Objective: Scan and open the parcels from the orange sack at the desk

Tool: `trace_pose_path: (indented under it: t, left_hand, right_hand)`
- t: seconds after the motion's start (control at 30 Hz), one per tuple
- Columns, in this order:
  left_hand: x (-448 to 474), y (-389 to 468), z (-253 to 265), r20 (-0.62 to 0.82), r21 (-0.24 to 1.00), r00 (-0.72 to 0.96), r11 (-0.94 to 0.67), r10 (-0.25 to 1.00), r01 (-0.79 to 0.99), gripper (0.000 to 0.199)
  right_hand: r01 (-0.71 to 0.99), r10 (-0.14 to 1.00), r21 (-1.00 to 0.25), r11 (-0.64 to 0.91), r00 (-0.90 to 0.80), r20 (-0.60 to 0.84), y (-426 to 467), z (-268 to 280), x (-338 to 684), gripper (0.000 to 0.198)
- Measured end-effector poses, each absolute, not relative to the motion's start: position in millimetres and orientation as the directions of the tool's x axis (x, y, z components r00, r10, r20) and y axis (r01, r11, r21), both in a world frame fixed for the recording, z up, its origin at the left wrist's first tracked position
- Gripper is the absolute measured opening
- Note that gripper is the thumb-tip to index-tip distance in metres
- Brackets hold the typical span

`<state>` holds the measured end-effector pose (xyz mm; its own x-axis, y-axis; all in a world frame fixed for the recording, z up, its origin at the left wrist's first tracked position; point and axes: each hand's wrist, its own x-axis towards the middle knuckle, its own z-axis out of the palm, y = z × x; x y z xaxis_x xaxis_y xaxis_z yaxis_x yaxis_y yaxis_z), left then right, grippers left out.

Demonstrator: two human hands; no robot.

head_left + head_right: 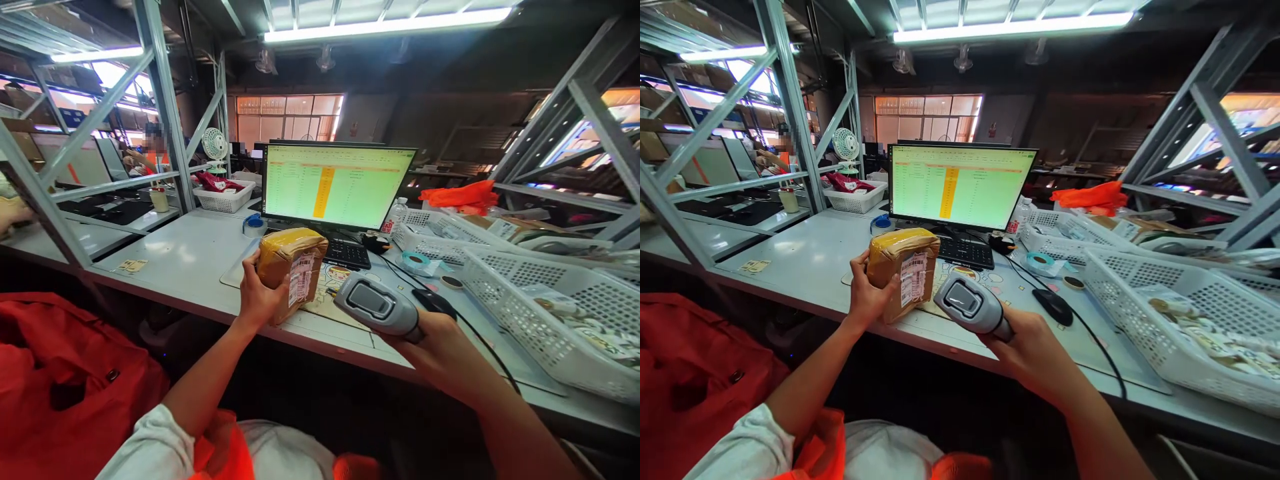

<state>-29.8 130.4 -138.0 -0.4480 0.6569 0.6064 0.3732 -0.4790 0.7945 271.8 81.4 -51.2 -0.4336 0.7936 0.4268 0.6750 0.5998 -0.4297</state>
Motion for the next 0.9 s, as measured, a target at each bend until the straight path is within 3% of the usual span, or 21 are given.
trace_pose_path:
  t: [0.13, 0.37, 0.57, 0.77, 0.9]
  left_hand:
    - [-37.7, 135.1, -143.3, 0.554, 0.827, -0.436, -0.527, 0.709, 0.193, 0.076]
    - [-53.7, 134.9, -167.2, 0.406, 0.864, -0.479, -0.497, 0.778, -0.075, 0.086]
    - [-64.8, 125.0, -176.6, 0.525, 0.835, -0.515, -0.529, 0.678, 0.155, 0.085]
    - [-62.9, 121.1, -147.4, 0.702, 0.706, -0.365, -0.535, 0.611, 0.464, 0.075]
    - [-54.7, 122.2, -128.6, 0.743, 0.638, -0.294, -0.503, 0.601, 0.584, 0.077]
  right_hand:
    - [0.742, 0.836, -0.412, 0.529, -0.373, 0.402, 101.6, -58.5, 277.7, 0.03]
    - [0.935, 0.941, -0.304, 0.182, -0.076, 0.329, 159.1, -100.5, 312.3, 0.043]
    - [0.961, 0.956, -0.235, 0.146, -0.077, 0.282, 163.5, -115.0, 323.7, 0.044]
    - [0.871, 0.856, -0.163, 0.464, -0.393, 0.337, 110.5, -78.0, 304.9, 0.015]
    - [0.806, 0.787, -0.088, 0.586, -0.539, 0.301, 81.8, -54.9, 283.0, 0.031]
